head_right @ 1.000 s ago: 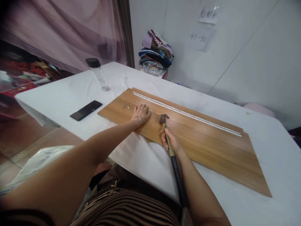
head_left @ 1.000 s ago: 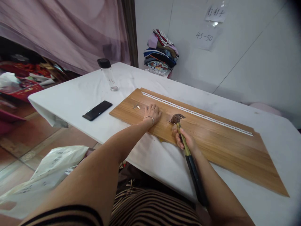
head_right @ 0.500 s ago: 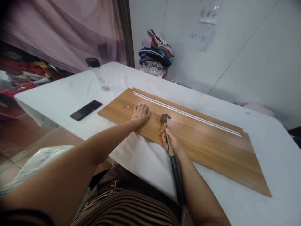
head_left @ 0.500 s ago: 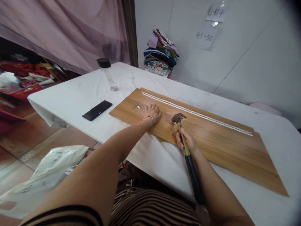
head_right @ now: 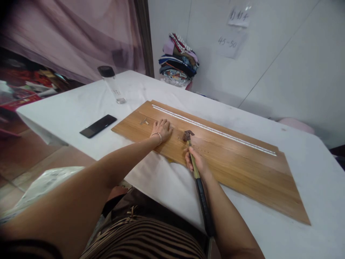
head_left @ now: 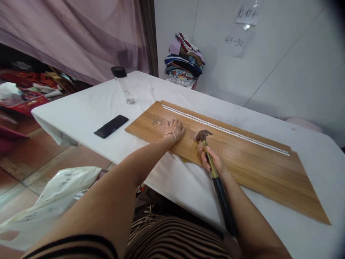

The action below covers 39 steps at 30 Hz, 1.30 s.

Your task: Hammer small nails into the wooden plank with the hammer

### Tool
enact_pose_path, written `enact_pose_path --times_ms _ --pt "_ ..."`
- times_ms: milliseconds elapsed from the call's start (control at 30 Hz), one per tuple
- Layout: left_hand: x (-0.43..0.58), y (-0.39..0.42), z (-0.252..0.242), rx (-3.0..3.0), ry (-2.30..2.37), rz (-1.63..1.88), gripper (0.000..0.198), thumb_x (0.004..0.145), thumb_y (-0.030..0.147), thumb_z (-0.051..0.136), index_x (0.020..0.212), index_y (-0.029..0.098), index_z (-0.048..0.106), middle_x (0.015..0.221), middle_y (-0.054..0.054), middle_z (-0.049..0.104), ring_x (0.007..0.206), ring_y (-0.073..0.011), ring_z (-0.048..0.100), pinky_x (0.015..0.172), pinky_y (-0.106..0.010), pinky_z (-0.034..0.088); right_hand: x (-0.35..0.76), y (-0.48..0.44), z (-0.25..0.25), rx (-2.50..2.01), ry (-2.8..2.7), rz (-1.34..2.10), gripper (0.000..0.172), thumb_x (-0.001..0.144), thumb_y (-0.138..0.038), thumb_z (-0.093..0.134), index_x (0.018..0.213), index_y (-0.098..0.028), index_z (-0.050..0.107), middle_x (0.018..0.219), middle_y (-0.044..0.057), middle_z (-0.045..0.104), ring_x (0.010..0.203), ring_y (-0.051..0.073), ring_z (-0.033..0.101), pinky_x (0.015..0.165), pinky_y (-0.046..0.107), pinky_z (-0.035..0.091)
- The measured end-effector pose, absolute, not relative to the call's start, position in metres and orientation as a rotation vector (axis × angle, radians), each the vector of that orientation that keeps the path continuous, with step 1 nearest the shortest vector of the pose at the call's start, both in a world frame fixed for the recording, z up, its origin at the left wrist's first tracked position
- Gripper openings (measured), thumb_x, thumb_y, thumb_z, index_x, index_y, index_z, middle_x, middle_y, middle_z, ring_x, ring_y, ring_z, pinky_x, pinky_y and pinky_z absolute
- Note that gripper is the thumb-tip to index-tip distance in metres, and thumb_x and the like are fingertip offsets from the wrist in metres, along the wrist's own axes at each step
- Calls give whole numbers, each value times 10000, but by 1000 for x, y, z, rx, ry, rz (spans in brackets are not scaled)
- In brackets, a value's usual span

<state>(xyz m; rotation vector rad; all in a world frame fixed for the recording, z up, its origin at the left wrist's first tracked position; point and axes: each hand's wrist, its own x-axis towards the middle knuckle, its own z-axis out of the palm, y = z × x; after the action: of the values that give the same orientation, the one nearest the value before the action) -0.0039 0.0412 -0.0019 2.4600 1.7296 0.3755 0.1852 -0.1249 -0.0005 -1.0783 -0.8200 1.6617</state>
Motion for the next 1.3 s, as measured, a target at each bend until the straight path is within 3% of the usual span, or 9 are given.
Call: enact_pose_path --times_ms 633,833,1000,1300 --pt "-4 40 0 2463 1741 348 393 1057 381 397 1251 195 685 1463 -149 629 1420 -308 485 1209 -513 330 185 -125 -2 -1064 -814 1648 494 804 -669 755 934 -214 612 529 -101 542 278 56 347 263 197 267" --pt "-4 40 -1 2459 1737 362 396 1059 388 404 1269 198 681 1471 -147 624 1421 -312 482 1202 -511 335 186 -125 -3 -1057 -815 1651 436 867 -632 709 963 -216 618 539 -100 546 281 59 359 270 195 278" --pt "-4 41 -1 2458 1734 372 384 1055 382 411 1253 211 692 1446 -142 638 1402 -317 495 1195 -513 343 185 -125 -3 -1058 -821 1648 495 802 -664 757 952 -212 619 535 -101 559 277 59 366 263 195 287" --pt "-4 42 -3 2470 1723 387 410 1052 383 406 1279 196 691 1455 -160 631 1409 -332 486 1204 -534 336 186 -124 -4 -1062 -827 1653 492 812 -669 752 944 -213 621 525 -103 550 276 60 365 265 197 293"
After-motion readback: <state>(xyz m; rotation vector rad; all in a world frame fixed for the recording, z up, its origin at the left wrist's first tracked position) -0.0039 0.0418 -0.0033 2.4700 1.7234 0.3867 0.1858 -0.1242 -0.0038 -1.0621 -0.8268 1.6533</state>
